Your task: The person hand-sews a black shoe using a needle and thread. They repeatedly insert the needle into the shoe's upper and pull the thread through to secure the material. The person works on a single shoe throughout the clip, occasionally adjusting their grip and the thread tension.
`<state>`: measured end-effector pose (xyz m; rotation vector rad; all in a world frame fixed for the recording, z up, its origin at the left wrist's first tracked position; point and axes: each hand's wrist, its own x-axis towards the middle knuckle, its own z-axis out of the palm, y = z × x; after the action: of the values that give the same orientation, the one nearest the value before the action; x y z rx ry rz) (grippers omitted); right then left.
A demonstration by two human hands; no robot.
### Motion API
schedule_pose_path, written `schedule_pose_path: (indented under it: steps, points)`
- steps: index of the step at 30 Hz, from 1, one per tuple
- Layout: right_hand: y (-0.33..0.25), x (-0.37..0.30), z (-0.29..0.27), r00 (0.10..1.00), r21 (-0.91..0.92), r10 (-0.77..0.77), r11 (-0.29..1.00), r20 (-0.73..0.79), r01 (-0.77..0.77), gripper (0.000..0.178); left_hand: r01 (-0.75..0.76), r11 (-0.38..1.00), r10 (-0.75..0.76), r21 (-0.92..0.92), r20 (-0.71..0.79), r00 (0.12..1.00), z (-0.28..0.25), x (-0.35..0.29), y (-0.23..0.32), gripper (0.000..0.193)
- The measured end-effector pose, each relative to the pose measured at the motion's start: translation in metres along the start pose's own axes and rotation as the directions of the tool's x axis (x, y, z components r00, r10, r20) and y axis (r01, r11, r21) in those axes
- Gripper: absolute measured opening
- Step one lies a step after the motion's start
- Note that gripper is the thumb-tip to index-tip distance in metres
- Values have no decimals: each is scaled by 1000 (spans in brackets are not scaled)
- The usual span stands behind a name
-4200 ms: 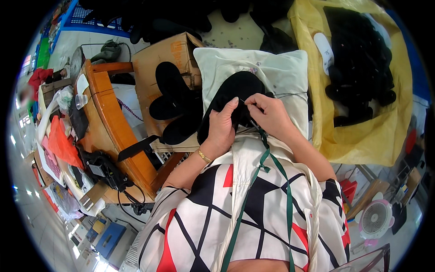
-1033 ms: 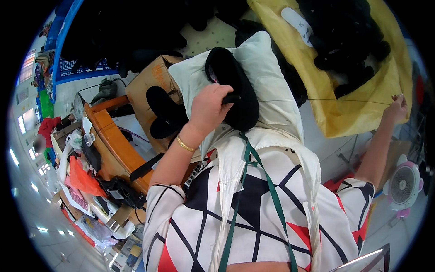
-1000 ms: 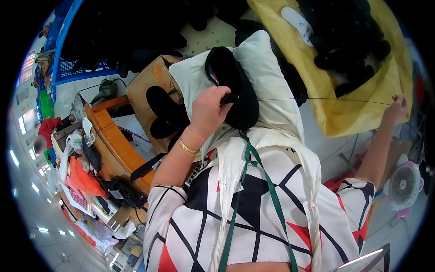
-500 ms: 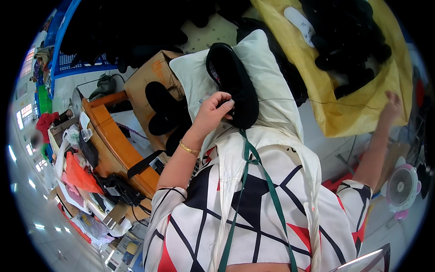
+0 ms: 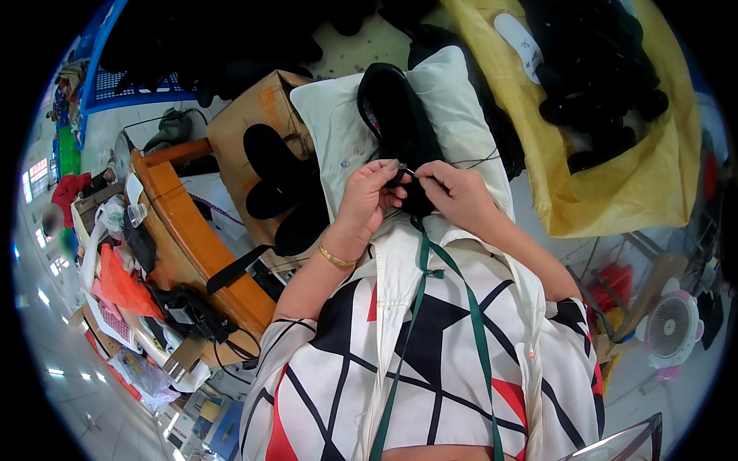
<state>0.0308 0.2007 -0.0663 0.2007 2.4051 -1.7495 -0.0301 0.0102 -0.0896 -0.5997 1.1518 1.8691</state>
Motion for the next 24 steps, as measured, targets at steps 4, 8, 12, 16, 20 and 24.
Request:
schedule_pose_path:
  steps: [4,8,12,16,20,24]
  points:
    - [2,3,3,1000,-21,13,1000,-13,-14,10,27,1000,-27,-10,4,1000,1,1,1,17]
    - [1,4,3,999,-15,35,999,-4,-35,10,37,999,-37,-26,19,999,-1,1,1,17]
    - [1,4,3,999,-13,34,999,-2,-34,9,44,999,-43,-30,29,999,-1,1,2,16]
    - [4,3,4,999,0,38,999,20,-38,11,45,998,-44,-37,29,999,0,1,3,16]
    - [1,5,3,999,-8,31,999,8,-31,10,45,998,-44,-44,25,999,1,0,3,15]
    - [2,6,3,999,-7,35,999,5,-35,9,43,998,-42,-39,19,999,1,0,2,16]
